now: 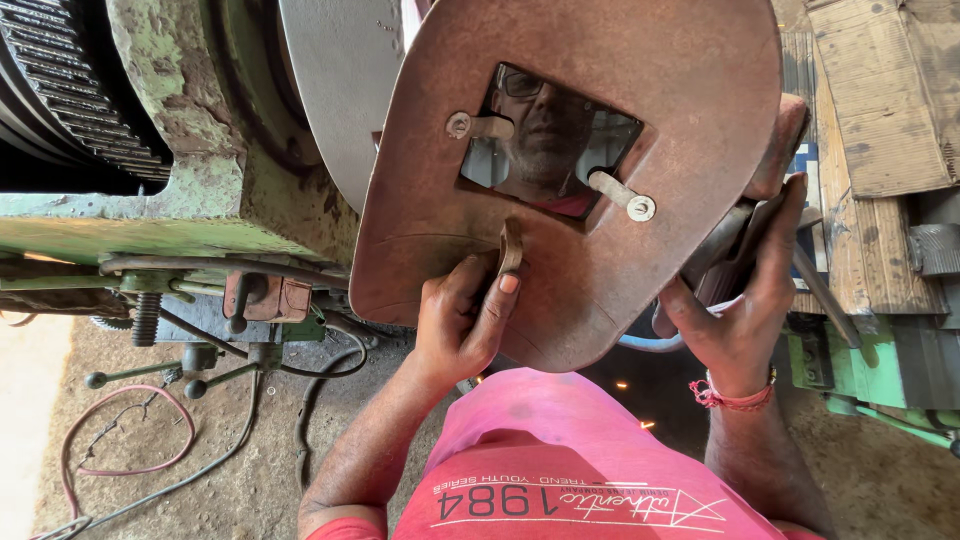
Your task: The person welds a metal plate to a rotating cylindrical part mounted on a lathe. They repeatedly position a welding mask over the work area, apply the welding torch, and then remove the mask to inspect the weld. The person also uses a metal rod to tap the workpiece between welds.
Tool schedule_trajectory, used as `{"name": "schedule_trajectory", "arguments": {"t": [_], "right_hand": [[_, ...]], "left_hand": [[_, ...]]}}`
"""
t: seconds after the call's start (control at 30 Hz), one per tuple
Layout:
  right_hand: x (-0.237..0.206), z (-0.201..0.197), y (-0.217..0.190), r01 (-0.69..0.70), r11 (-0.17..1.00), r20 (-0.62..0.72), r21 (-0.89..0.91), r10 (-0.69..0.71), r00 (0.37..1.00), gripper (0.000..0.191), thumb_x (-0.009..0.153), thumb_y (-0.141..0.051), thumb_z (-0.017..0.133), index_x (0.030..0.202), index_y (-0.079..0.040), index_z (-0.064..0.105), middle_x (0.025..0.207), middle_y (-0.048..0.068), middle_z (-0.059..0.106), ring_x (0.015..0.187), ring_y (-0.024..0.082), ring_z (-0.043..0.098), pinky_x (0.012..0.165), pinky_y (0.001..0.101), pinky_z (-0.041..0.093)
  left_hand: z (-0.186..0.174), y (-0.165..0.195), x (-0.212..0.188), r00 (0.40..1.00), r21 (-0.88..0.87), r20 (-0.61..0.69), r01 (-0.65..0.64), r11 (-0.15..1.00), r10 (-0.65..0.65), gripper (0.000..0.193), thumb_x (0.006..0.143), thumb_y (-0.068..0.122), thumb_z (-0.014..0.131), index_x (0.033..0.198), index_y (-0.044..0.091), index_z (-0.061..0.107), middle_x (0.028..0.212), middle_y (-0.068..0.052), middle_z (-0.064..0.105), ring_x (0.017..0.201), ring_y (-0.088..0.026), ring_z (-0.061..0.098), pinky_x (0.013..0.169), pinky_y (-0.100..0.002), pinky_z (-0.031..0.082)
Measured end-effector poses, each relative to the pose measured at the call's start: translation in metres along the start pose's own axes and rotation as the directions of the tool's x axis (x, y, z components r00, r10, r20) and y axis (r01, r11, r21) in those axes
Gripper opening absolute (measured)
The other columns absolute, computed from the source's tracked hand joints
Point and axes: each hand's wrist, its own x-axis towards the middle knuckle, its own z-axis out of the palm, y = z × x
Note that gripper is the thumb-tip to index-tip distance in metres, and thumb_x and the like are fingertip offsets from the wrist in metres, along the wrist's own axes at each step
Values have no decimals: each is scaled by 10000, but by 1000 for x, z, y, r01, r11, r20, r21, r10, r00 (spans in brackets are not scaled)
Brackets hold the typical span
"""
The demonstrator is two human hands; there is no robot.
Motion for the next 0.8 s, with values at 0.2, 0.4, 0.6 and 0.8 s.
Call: {"name": "schedule_trajectory", "arguments": {"t": [0.2, 0.4, 0.6, 0.8], "right_hand": [[-4, 0, -3, 14, 999, -7, -33, -14, 1000, 1154, 930, -463, 831, 1674, 61, 121, 1577, 257, 513, 1402, 308, 559, 1197, 366, 482], [-13, -4, 5, -71, 940, -109, 333, 114, 987, 1140, 976, -278, 854, 1712, -42, 16, 1203, 147, 548, 942, 203, 580, 870, 299, 501], [-44, -34, 29, -115, 853, -294, 509, 297, 908, 1155, 958, -305, 832, 1710, -109, -22, 1130, 129, 553, 794, 191, 573, 731, 324, 523], [-87, -43, 50, -89, 805, -412, 587, 392, 822, 1093, 953, -274, 761, 1709, -133, -15, 1196, 161, 536, 816, 235, 573, 730, 359, 533]], "left_hand": [[2, -1, -4, 1000, 15, 7, -15, 1000, 15, 167, 1043, 138, 622, 1068, -12, 688, 705, -53, 609, 588, -116, 560, 553, -272, 453], [8, -12, -2, 991, 78, -51, -120, 990, 124, 166, 1072, 150, 627, 1103, -11, 647, 841, -98, 648, 727, -112, 631, 658, -286, 516], [55, -60, 8, 998, 128, 26, 45, 991, -48, 207, 954, 168, 734, 983, -13, 637, 690, -120, 607, 605, -116, 511, 560, -312, 483], [138, -152, 18, 948, 131, 285, 107, 986, -141, 334, 974, 235, 712, 1221, 12, 683, 892, -199, 725, 674, -204, 676, 644, -340, 542]]}}
